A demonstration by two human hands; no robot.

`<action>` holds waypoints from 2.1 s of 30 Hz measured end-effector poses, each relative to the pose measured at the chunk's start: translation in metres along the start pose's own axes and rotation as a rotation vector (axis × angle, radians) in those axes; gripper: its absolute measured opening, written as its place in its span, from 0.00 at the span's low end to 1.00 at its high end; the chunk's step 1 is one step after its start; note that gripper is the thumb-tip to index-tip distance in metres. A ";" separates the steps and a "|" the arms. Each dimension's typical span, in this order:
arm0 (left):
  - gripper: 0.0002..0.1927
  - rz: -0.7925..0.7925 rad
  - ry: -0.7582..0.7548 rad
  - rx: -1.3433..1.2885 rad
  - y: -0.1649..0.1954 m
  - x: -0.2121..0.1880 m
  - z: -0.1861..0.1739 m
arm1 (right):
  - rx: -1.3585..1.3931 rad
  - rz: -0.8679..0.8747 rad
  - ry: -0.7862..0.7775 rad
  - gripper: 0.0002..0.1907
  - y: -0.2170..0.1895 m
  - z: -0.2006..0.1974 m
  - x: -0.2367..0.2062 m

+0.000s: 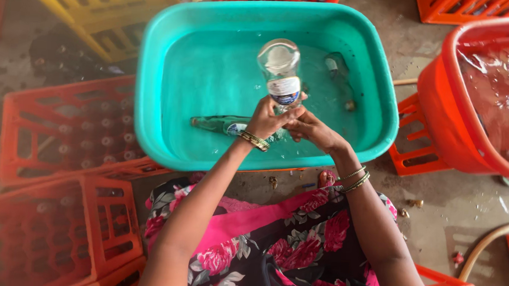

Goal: The person washes glass bottles by hand in a teal basin filled with water. They repeatedly pick up bottles, rinse them under running water from a hose, and place them into an orange crate.

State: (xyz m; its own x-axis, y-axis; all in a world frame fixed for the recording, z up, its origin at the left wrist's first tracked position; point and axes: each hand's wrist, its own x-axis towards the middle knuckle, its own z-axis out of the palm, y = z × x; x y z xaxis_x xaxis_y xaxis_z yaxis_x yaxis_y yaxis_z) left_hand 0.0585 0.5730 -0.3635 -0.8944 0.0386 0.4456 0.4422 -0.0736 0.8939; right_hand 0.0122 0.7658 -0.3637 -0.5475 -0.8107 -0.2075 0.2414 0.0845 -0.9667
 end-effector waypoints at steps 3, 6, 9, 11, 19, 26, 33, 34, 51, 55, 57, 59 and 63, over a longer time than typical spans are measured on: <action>0.22 -0.200 0.107 -0.290 0.014 0.000 0.005 | -0.235 -0.048 0.111 0.16 -0.003 0.007 0.009; 0.18 0.053 0.163 -0.214 0.037 0.012 -0.011 | -0.624 -0.117 0.255 0.17 -0.021 0.024 0.018; 0.32 0.140 0.427 -0.102 0.059 0.025 -0.053 | -0.741 -0.146 0.168 0.31 -0.043 0.054 0.019; 0.40 0.258 0.583 -0.037 0.074 0.022 -0.109 | -1.016 -0.145 0.171 0.30 -0.051 0.078 0.016; 0.39 -0.027 1.103 -0.108 0.164 -0.203 -0.363 | -1.087 -0.168 0.056 0.26 -0.070 0.127 0.007; 0.19 -0.698 1.140 1.003 0.191 -0.337 -0.439 | -1.288 -0.285 0.155 0.17 -0.033 0.164 -0.002; 0.14 -1.141 0.350 1.764 0.147 -0.354 -0.503 | -1.417 -0.222 0.253 0.12 -0.013 0.155 -0.004; 0.12 -1.213 0.260 1.801 0.135 -0.355 -0.509 | -1.404 -0.208 0.257 0.12 -0.012 0.156 -0.006; 0.17 -1.536 -0.246 1.538 0.047 -0.312 -0.506 | -1.133 -0.164 0.343 0.08 -0.022 0.169 -0.012; 0.18 -1.446 -0.202 1.590 0.062 -0.286 -0.503 | -0.738 -0.052 0.491 0.04 -0.011 0.143 -0.016; 0.19 -1.367 -0.163 1.608 0.073 -0.279 -0.495 | -0.490 -0.089 0.573 0.07 -0.009 0.117 -0.010; 0.20 -1.256 -0.108 1.616 0.091 -0.276 -0.482 | -0.566 -0.262 0.576 0.06 -0.012 0.077 0.010; 0.22 -0.888 0.047 1.583 0.138 -0.287 -0.451 | -1.004 -0.334 0.814 0.12 -0.028 -0.032 0.057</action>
State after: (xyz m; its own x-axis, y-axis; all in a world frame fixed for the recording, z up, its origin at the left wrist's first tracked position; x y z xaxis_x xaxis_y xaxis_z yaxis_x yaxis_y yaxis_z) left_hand 0.3458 0.1024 -0.3894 -0.8625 -0.4931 -0.1133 -0.5006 0.8643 0.0485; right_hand -0.0513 0.7362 -0.3531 -0.8682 -0.3314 0.3694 -0.4954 0.6226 -0.6058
